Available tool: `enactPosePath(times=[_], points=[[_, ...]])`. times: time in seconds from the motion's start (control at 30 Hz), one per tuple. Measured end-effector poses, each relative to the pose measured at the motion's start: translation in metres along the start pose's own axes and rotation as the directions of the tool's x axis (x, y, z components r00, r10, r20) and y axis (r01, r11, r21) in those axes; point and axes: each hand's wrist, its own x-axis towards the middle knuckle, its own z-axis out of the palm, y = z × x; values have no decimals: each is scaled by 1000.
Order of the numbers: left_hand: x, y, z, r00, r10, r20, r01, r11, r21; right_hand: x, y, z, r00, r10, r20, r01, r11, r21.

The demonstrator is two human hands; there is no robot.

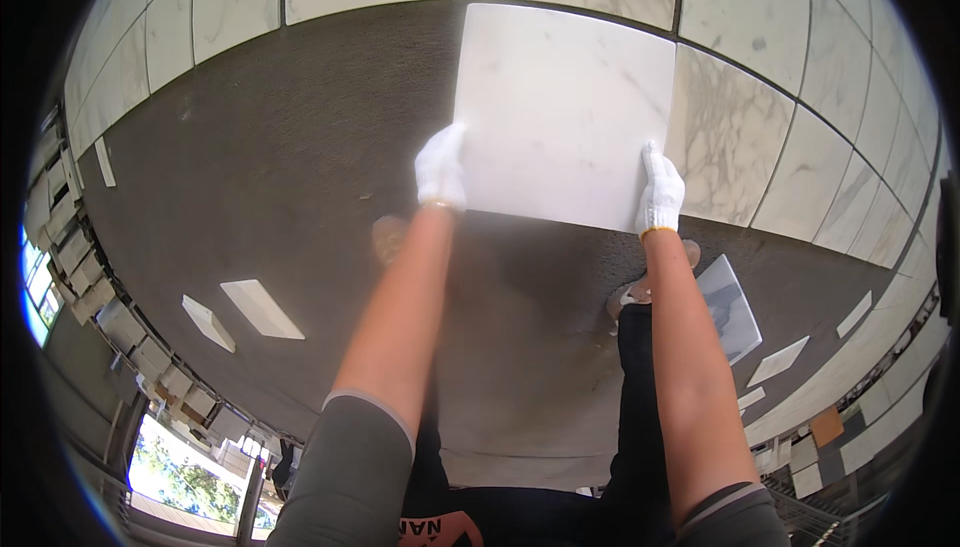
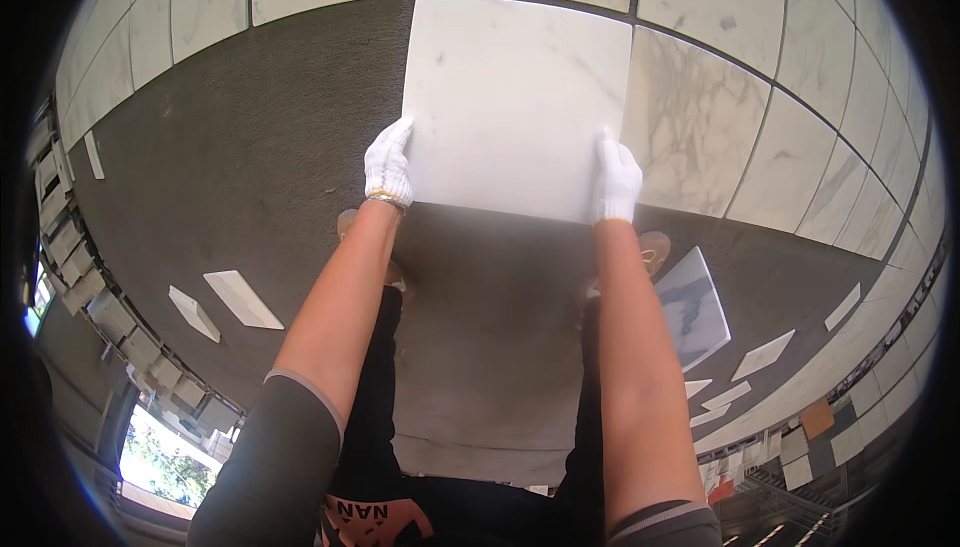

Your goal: The person repeatedly picks up white square tiles from a stack and places them on the floor in a grid pattern. They walk back and forth between the stack and the placement area, aligning each tile with existing ones.

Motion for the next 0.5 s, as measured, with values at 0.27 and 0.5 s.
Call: enactPosePath(times=[0.27, 0.5], points=[[15, -10, 8, 1000, 11, -25, -13, 999, -51, 24, 9, 8, 999, 8, 34, -8, 1000, 10], [21, -14, 6, 993, 92, 68, -107, 954, 279, 41, 15, -3, 990, -57, 129, 120, 820, -560]])
